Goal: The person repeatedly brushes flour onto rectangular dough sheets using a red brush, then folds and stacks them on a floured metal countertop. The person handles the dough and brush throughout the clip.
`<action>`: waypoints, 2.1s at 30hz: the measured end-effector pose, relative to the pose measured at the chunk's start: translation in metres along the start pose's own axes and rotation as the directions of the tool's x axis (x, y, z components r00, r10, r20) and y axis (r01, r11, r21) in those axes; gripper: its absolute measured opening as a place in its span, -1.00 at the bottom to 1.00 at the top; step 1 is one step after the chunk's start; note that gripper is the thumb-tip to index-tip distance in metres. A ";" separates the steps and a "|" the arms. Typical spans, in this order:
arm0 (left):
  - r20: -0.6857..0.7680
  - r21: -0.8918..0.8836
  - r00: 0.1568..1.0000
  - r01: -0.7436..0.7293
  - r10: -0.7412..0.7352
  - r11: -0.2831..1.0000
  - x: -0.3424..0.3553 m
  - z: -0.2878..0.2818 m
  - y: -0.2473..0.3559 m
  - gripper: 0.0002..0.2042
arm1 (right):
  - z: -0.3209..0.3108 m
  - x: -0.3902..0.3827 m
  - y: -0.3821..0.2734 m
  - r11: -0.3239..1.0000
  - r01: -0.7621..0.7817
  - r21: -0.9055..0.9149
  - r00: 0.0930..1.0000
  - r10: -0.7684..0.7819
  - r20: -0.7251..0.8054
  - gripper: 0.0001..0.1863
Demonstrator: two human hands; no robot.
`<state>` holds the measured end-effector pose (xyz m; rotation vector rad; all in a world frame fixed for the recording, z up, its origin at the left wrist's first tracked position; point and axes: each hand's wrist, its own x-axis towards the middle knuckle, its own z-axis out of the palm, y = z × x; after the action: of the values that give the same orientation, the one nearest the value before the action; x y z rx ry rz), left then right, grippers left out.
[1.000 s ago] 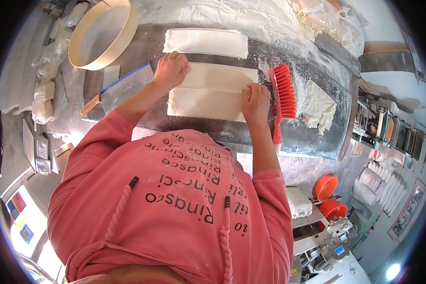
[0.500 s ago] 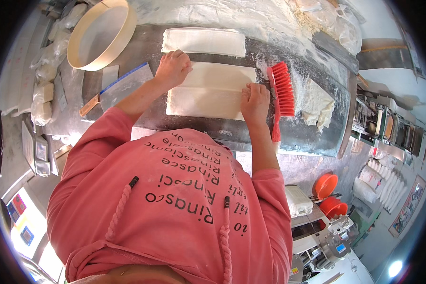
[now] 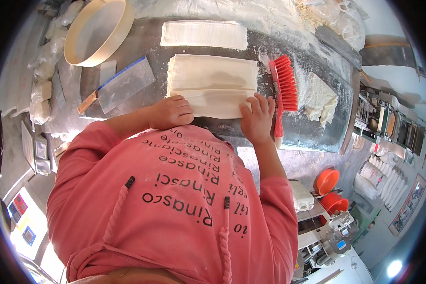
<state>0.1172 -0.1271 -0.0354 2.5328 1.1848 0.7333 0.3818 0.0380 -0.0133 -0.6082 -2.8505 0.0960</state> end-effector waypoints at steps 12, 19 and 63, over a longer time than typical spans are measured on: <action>-0.262 -0.093 0.731 0.630 -0.630 0.771 0.037 0.010 -0.045 -0.96 | -0.005 -0.007 -0.015 0.972 -0.039 0.233 0.999 0.042 -0.011 -0.64; -0.029 0.192 0.848 0.525 -0.530 0.829 0.048 0.001 -0.053 -0.97 | 0.005 -0.010 -0.017 0.974 -0.083 0.213 0.992 0.100 -0.071 -0.69; 0.509 0.285 0.277 0.839 -0.815 0.463 -0.164 -0.028 0.109 -0.72 | 0.022 -0.034 -0.007 0.944 -0.284 0.169 0.936 0.311 -0.166 -0.54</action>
<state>0.0833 -0.3224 -0.0210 1.4318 1.8760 -0.3115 0.4038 0.0171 -0.0409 -0.9598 -2.5219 0.2730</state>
